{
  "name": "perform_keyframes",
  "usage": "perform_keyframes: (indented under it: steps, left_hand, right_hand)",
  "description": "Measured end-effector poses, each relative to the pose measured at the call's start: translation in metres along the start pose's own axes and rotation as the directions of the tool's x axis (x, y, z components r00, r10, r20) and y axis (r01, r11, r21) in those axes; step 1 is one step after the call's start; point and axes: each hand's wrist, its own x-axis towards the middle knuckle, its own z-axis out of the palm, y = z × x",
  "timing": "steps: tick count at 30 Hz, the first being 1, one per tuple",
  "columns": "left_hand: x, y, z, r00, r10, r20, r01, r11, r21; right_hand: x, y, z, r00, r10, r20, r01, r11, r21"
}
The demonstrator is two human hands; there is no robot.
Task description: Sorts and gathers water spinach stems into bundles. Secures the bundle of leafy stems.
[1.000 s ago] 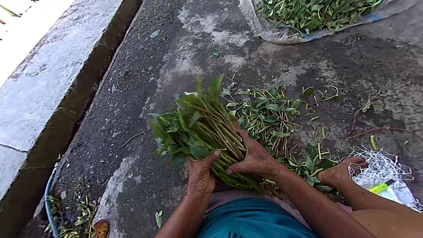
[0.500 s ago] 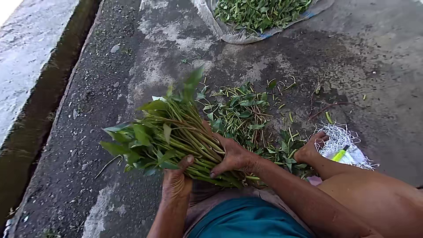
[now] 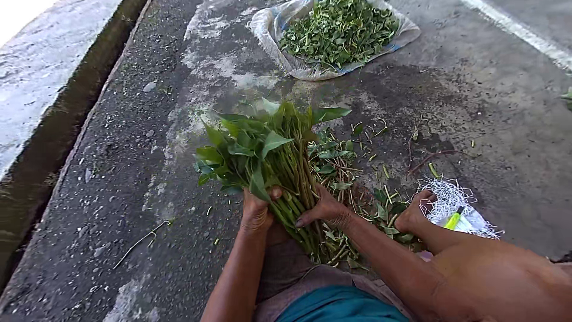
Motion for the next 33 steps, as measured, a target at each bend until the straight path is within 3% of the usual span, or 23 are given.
perform_keyframes:
  steps: [2,5,9,12,14,15,17,18,19,20,22,24,25,27,29,31,33]
  left_hand:
    - [-0.004,0.010,-0.012,0.998,0.026,0.053,-0.026,1.000,0.004]
    - [-0.012,0.025,-0.036,0.990,0.080,0.116,-0.086,0.995,0.056]
    - [-0.031,0.043,-0.061,0.993,0.114,-0.022,-0.103,0.953,0.285]
    - [-0.053,0.056,-0.087,0.997,0.027,-0.078,0.017,0.861,0.508]
    - [-0.076,0.076,-0.102,0.983,-0.158,-0.092,0.179,0.736,0.652]
    - [-0.087,0.088,-0.105,0.943,-0.309,-0.119,0.293,0.610,0.736]
    - [-0.098,0.112,-0.101,0.773,-0.623,-0.119,0.331,0.236,0.914]
    - [-0.100,0.123,-0.089,0.689,-0.711,-0.141,0.269,0.071,0.960]
    - [-0.104,0.133,-0.072,0.656,-0.742,-0.138,0.151,-0.051,0.987]
    - [-0.109,0.143,-0.053,0.684,-0.727,-0.058,-0.028,-0.106,0.994]
    - [-0.111,0.155,-0.015,0.741,-0.603,0.295,-0.410,-0.059,0.910]
    - [-0.092,0.154,0.025,0.654,-0.473,0.590,-0.664,0.016,0.748]
    - [-0.078,0.151,0.042,0.609,-0.494,0.620,-0.724,-0.029,0.689]
    - [-0.051,0.143,0.052,0.603,-0.628,0.492,-0.735,-0.198,0.648]
    - [-0.029,0.137,0.036,0.632,-0.755,0.173,-0.658,-0.406,0.634]
    - [-0.012,0.142,0.026,0.595,-0.794,-0.124,-0.603,-0.543,0.584]
    - [-0.014,0.152,0.024,0.612,-0.766,-0.198,-0.585,-0.607,0.538]
  right_hand:
    - [-0.001,0.001,0.014,1.000,-0.006,-0.009,0.006,0.997,-0.079]
    - [0.000,-0.006,0.034,0.999,0.006,-0.039,-0.019,0.932,-0.361]
    - [-0.004,-0.015,0.058,0.996,-0.031,-0.082,-0.033,0.734,-0.679]
    - [-0.010,-0.008,0.069,0.987,-0.152,-0.058,0.041,0.578,-0.815]
    - [-0.013,-0.001,0.074,0.974,-0.227,-0.002,0.100,0.437,-0.894]
    - [-0.015,0.000,0.076,0.968,-0.250,0.028,0.123,0.372,-0.920]
    - [-0.018,-0.002,0.080,0.957,-0.280,0.078,0.154,0.258,-0.954]
    - [-0.019,-0.003,0.082,0.951,-0.295,0.093,0.162,0.219,-0.962]
    - [-0.020,-0.004,0.085,0.949,-0.297,0.103,0.167,0.199,-0.966]
    - [-0.021,-0.004,0.088,0.949,-0.294,0.115,0.173,0.183,-0.968]
    - [-0.022,-0.001,0.095,0.939,-0.308,0.154,0.201,0.129,-0.971]
    - [-0.023,0.004,0.101,0.916,-0.338,0.216,0.242,0.035,-0.970]
    - [-0.025,0.006,0.104,0.912,-0.338,0.230,0.244,-0.002,-0.970]
    - [-0.030,0.005,0.108,0.900,-0.344,0.268,0.279,-0.018,-0.960]
    - [-0.029,0.007,0.108,0.898,-0.328,0.294,0.285,-0.077,-0.955]
    - [-0.027,0.008,0.105,0.911,-0.321,0.261,0.248,-0.082,-0.965]
    - [-0.027,0.008,0.102,0.926,-0.292,0.238,0.235,-0.047,-0.971]
